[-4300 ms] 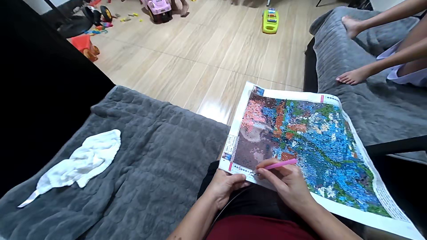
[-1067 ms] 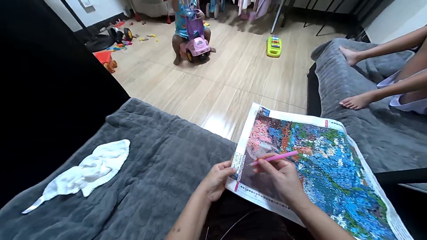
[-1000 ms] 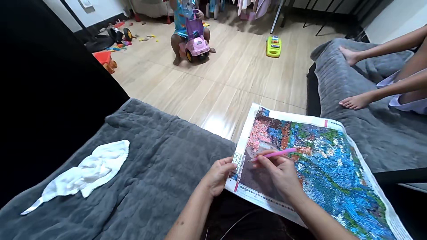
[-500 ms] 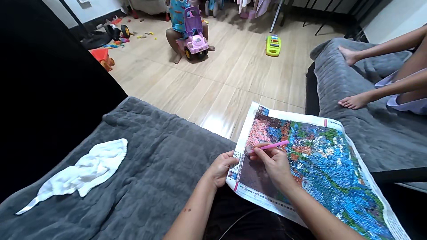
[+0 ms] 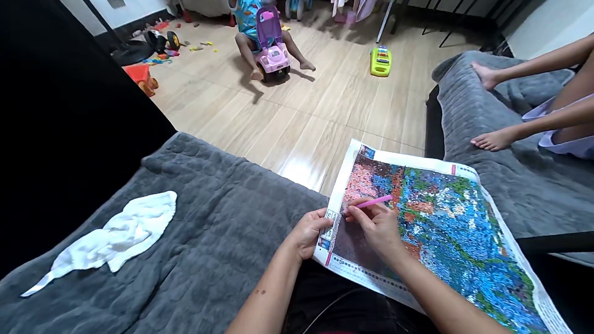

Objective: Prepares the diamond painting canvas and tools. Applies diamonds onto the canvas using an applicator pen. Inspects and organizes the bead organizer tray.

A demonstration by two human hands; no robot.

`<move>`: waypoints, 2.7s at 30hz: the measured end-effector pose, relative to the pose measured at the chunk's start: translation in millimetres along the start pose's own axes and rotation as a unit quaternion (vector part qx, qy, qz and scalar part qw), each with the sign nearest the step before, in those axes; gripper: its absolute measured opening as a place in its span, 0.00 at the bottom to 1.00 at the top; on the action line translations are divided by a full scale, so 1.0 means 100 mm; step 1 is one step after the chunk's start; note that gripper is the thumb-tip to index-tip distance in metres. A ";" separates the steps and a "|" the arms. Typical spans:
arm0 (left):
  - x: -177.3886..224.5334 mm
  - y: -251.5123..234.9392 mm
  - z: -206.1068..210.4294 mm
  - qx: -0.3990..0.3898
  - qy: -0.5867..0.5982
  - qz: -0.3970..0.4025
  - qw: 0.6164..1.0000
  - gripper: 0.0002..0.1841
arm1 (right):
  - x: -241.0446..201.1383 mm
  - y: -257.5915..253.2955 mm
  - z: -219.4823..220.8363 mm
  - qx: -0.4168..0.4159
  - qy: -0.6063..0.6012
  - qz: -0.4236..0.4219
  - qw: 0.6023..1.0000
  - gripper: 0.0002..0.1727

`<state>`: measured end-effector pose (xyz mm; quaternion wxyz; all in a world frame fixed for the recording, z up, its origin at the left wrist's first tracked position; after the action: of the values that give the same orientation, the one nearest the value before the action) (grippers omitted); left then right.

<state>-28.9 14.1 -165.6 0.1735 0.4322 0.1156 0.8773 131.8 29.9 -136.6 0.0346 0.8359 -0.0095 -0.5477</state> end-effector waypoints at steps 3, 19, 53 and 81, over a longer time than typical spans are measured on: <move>0.01 0.01 0.02 0.004 -0.023 0.004 1.000 0.14 | -0.02 -0.01 0.01 0.006 0.070 -0.055 0.996 0.04; -0.03 0.22 -0.03 0.035 -0.048 0.010 0.998 0.12 | -0.09 0.20 -0.30 -0.024 -0.173 0.146 0.974 0.07; -0.36 0.65 0.32 0.164 -0.025 -0.024 0.986 0.26 | 0.26 0.73 -0.32 -0.060 -0.034 -0.012 0.998 0.08; -0.38 0.60 0.41 0.208 -0.043 -0.022 0.977 0.21 | 0.26 0.73 -0.31 -0.057 -0.024 -0.015 0.998 0.09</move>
<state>13.1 -53.8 -147.2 0.1044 0.4938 0.2971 0.8106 172.3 -42.5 -143.4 0.0740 0.8192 0.0333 -0.5677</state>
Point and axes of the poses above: each hand's wrist, its own y-axis away from the middle knuckle, its own z-axis out of the palm, x = y × z, the point moved 1 cm from there along -y, towards the middle knuckle, and after that the axes turned 13 degrees about z, right-handed, at the moved point
